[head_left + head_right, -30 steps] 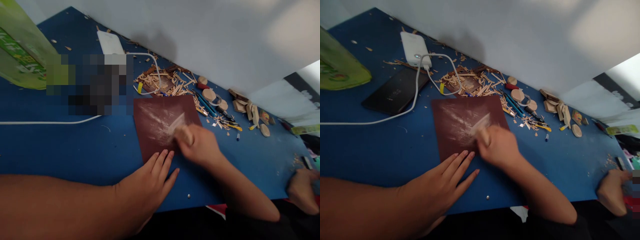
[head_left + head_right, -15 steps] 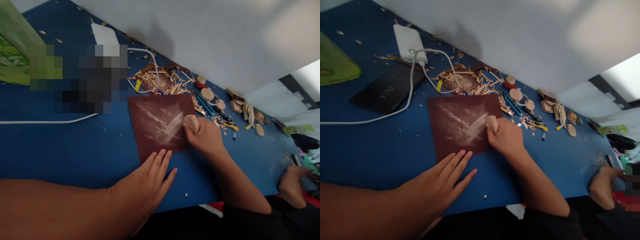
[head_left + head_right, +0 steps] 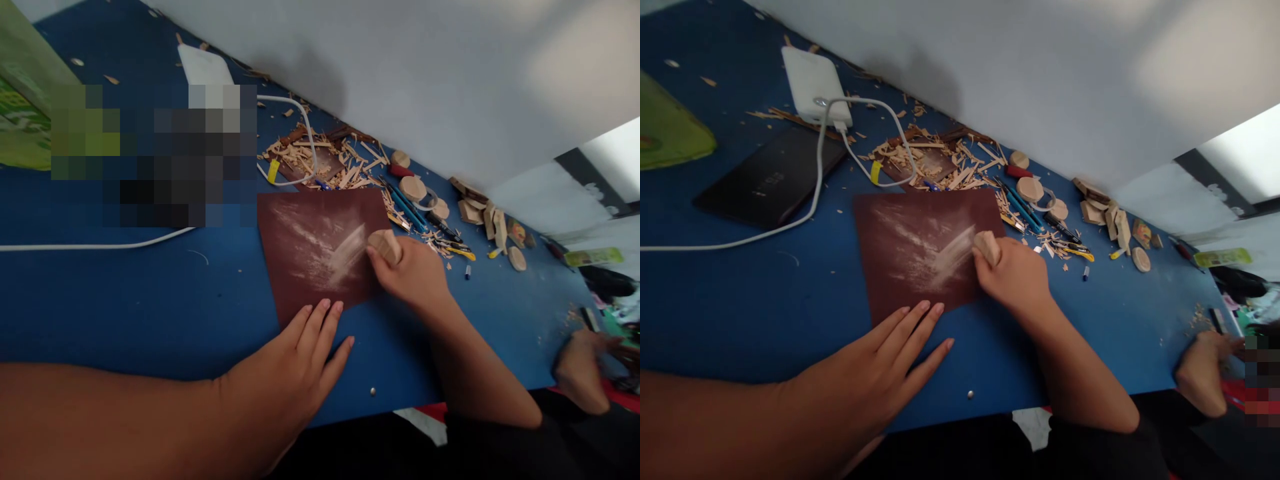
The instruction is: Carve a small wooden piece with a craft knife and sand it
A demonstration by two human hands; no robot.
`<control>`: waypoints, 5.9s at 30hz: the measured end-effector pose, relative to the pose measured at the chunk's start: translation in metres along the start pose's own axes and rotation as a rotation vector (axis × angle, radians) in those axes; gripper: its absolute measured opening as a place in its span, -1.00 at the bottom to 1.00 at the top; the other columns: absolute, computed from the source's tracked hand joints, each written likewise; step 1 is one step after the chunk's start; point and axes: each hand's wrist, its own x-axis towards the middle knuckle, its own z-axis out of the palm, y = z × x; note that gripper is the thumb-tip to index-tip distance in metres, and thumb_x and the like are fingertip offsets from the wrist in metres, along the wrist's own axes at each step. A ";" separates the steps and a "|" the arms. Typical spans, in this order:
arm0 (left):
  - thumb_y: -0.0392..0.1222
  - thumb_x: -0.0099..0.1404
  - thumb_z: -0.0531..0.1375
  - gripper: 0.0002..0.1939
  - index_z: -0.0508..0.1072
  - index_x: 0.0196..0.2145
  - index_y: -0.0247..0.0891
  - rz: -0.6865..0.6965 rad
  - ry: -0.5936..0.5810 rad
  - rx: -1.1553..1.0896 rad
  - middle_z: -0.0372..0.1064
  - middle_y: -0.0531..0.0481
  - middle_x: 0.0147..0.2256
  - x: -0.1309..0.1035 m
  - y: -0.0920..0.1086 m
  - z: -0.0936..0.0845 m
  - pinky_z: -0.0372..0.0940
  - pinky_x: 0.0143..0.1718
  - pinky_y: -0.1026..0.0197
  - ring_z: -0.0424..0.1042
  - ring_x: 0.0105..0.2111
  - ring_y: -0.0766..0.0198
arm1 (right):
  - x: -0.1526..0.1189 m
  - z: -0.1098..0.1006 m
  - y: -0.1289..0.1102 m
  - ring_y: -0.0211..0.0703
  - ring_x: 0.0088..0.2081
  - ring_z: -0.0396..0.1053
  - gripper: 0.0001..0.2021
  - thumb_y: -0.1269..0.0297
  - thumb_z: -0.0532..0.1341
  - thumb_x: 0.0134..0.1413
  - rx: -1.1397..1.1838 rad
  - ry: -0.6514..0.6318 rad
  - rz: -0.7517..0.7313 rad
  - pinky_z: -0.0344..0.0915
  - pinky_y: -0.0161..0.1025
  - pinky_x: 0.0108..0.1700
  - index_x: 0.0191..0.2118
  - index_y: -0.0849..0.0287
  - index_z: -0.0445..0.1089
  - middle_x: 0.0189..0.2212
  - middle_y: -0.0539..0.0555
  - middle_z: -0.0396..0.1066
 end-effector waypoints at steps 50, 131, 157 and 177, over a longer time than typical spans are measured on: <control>0.35 0.16 0.37 0.10 0.28 0.47 -0.37 -0.018 -0.023 0.008 0.22 -0.57 0.44 0.001 0.003 -0.005 0.06 0.42 -0.34 0.24 0.43 -0.50 | 0.010 0.010 0.001 -0.02 -0.32 0.52 -0.67 -0.03 0.22 0.37 0.108 -0.042 -0.087 0.26 -0.17 -0.28 -0.26 0.10 0.55 -0.35 0.13 0.60; 0.29 0.10 0.43 0.15 0.25 0.47 -0.39 -0.028 -0.093 -0.040 0.17 -0.63 0.45 0.005 0.001 -0.013 0.12 0.41 -0.34 0.26 0.42 -0.52 | 0.016 0.019 -0.008 -0.08 -0.29 0.49 -0.66 -0.08 0.21 0.43 0.235 -0.075 -0.224 0.26 -0.20 -0.23 -0.18 0.07 0.56 -0.31 0.08 0.59; 0.29 0.15 0.38 0.11 0.25 0.47 -0.39 -0.009 -0.066 -0.022 0.17 -0.62 0.45 0.003 0.001 -0.010 0.13 0.40 -0.35 0.26 0.42 -0.53 | 0.012 0.019 -0.006 -0.02 -0.29 0.55 -0.68 -0.05 0.22 0.40 0.161 -0.022 -0.145 0.26 -0.16 -0.26 -0.23 0.06 0.56 -0.31 0.10 0.63; 0.31 0.15 0.39 0.13 0.21 0.50 -0.35 -0.027 -0.119 -0.022 0.10 -0.59 0.48 0.004 0.000 -0.019 0.10 0.43 -0.32 0.21 0.45 -0.50 | 0.012 0.017 -0.002 -0.01 -0.36 0.52 -0.68 -0.05 0.24 0.37 0.148 0.040 -0.034 0.23 -0.16 -0.32 -0.25 0.07 0.57 -0.34 0.12 0.62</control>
